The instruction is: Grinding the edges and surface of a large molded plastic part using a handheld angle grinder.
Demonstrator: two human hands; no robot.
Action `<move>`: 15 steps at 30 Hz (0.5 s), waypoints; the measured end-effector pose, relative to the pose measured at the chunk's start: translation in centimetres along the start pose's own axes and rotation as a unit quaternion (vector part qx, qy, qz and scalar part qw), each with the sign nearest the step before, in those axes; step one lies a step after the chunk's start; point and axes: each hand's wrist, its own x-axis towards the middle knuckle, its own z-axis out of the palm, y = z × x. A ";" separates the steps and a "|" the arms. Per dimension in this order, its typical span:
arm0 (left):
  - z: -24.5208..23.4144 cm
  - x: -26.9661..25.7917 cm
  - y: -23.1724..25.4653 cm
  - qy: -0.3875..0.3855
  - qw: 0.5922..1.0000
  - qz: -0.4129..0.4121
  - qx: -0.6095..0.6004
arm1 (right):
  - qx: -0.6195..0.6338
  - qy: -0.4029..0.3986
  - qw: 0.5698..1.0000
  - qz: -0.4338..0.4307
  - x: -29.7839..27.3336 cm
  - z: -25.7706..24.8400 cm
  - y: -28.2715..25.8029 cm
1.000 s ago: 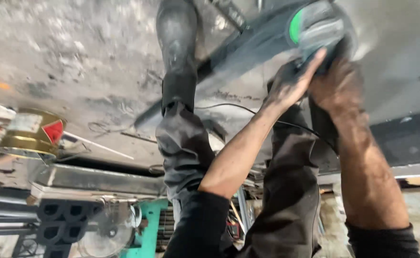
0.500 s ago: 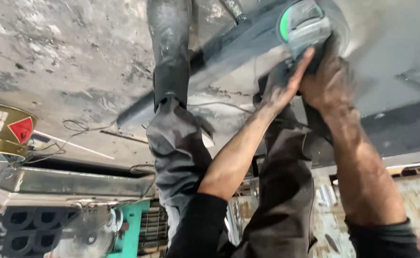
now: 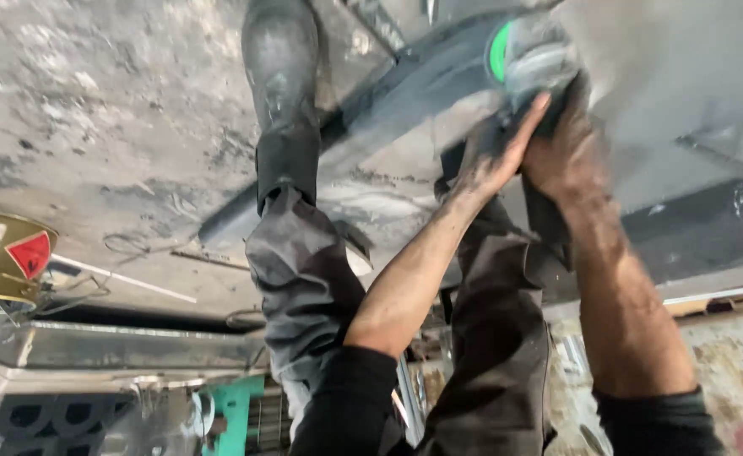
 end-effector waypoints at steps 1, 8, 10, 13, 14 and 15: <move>-0.3 -0.1 0.5 0.011 1.000 0.015 0.002 | -0.014 0.109 0.985 -0.131 0.5 0.8 0.5; -3.1 -2.6 1.9 0.098 0.987 -0.096 -0.088 | -0.102 -0.063 0.992 -0.048 -1.5 -0.7 -5.2; -1.0 -0.4 1.3 0.076 0.994 -0.061 -0.055 | -0.063 -0.038 0.996 -0.054 0.5 -1.7 -3.8; 2.9 0.5 -0.4 0.018 0.998 -0.031 -0.056 | 0.033 -0.019 0.999 -0.015 0.4 -2.8 0.9; 4.2 0.4 -1.0 -0.012 0.996 -0.008 -0.089 | 0.091 -0.004 0.996 0.010 -0.3 -3.3 2.7; 4.3 0.8 -0.7 -0.016 0.996 0.002 -0.087 | 0.094 0.006 0.996 0.005 0.0 -1.5 5.1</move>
